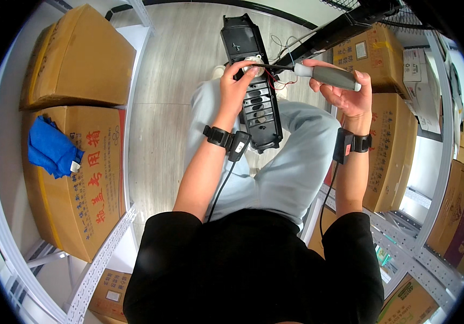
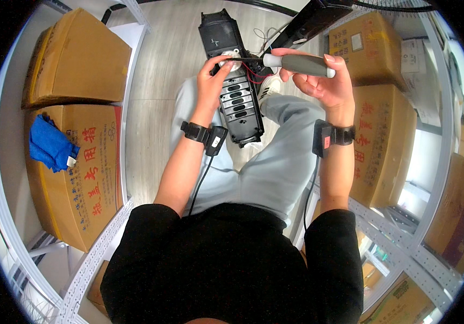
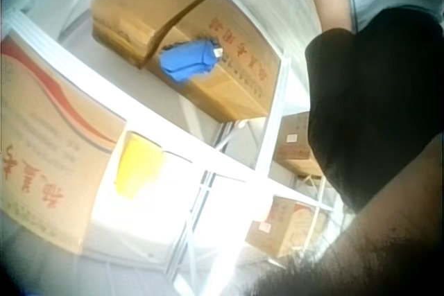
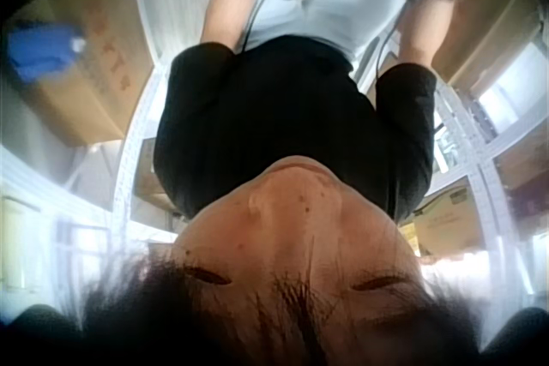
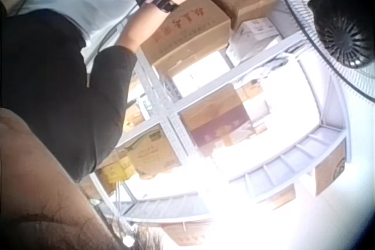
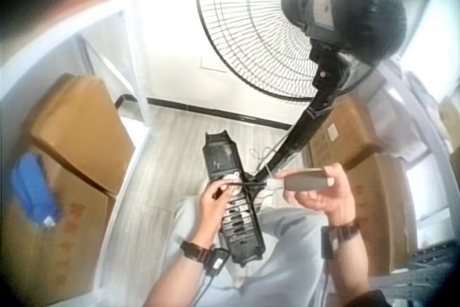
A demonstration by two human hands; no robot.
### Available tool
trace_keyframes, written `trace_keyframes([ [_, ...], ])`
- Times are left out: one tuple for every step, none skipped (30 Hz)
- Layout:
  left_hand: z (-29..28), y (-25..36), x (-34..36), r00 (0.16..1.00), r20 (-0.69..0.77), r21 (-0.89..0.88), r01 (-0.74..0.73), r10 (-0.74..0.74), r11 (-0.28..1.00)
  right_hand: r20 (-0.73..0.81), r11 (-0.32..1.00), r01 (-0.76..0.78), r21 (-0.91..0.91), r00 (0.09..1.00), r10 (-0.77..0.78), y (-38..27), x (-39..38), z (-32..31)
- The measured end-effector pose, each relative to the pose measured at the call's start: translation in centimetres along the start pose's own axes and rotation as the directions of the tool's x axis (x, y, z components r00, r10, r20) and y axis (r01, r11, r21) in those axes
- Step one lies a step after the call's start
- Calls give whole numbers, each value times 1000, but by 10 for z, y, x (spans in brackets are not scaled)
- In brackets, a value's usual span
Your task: The person sits on the floor and uses a screwdriver to manipulate wires and components inside a black plastic housing. They connect wires to a small white circular component and then place it into the housing, securing it with screws.
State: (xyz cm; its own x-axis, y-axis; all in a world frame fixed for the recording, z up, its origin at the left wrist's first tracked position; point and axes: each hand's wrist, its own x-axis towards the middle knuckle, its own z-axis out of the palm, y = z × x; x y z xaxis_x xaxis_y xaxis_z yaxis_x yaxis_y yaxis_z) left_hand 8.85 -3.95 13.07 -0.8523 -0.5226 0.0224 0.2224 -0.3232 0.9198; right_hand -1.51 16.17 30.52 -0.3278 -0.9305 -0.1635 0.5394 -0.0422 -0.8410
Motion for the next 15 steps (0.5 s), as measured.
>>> trace_keyframes([
  [-1,-1,1,1000,-6,5,4,-4,1000,1,1000,-7,-11,1000,7,-1,1,-1],
  [-1,-2,1,1000,-5,0,-6,6,1000,-2,1000,-10,-7,1000,10,0,1,-2],
  [-1,-3,1,1000,-5,-4,-17,17,1000,-5,1000,-13,-2,1000,13,2,1,-3],
  [0,-3,1,1000,-5,-8,-26,26,1000,-7,1000,-16,3,1000,16,3,1,-4],
  [-1,-4,1,1000,-7,-12,-19,19,1000,-13,1000,-13,5,1000,13,4,1,-4],
  [-1,-5,1,1000,-8,-16,-12,12,1000,-18,1000,-10,6,1000,10,4,2,-4],
  [-1,-4,1,1000,-9,-20,-4,4,1000,-24,1000,-6,7,1000,7,5,1,-3],
  [-1,-3,1,1000,-10,-14,-12,12,1000,-32,1000,-6,4,999,6,5,1,-3],
  [-1,-3,1,1000,-10,-8,-21,21,1000,-40,1000,-5,0,999,5,5,2,-3],
  [0,-2,0,1000,-10,-3,-30,30,1000,-50,1000,-4,-5,999,4,5,1,-3],
  [0,-2,1,999,-11,2,-34,34,999,-54,1000,-3,-5,999,2,5,1,-3],
  [0,-2,1,999,-12,7,-37,37,999,-59,1000,-2,-6,998,1,5,1,-3],
  [0,-2,1,999,-14,12,-41,41,999,-63,1000,-2,-7,998,1,5,1,-3],
  [0,-2,1,999,-14,15,-42,42,999,-56,1000,-1,-4,998,1,5,1,-3],
  [0,-3,0,999,-14,18,-44,44,999,-49,1000,-1,-2,999,1,4,1,-3],
])
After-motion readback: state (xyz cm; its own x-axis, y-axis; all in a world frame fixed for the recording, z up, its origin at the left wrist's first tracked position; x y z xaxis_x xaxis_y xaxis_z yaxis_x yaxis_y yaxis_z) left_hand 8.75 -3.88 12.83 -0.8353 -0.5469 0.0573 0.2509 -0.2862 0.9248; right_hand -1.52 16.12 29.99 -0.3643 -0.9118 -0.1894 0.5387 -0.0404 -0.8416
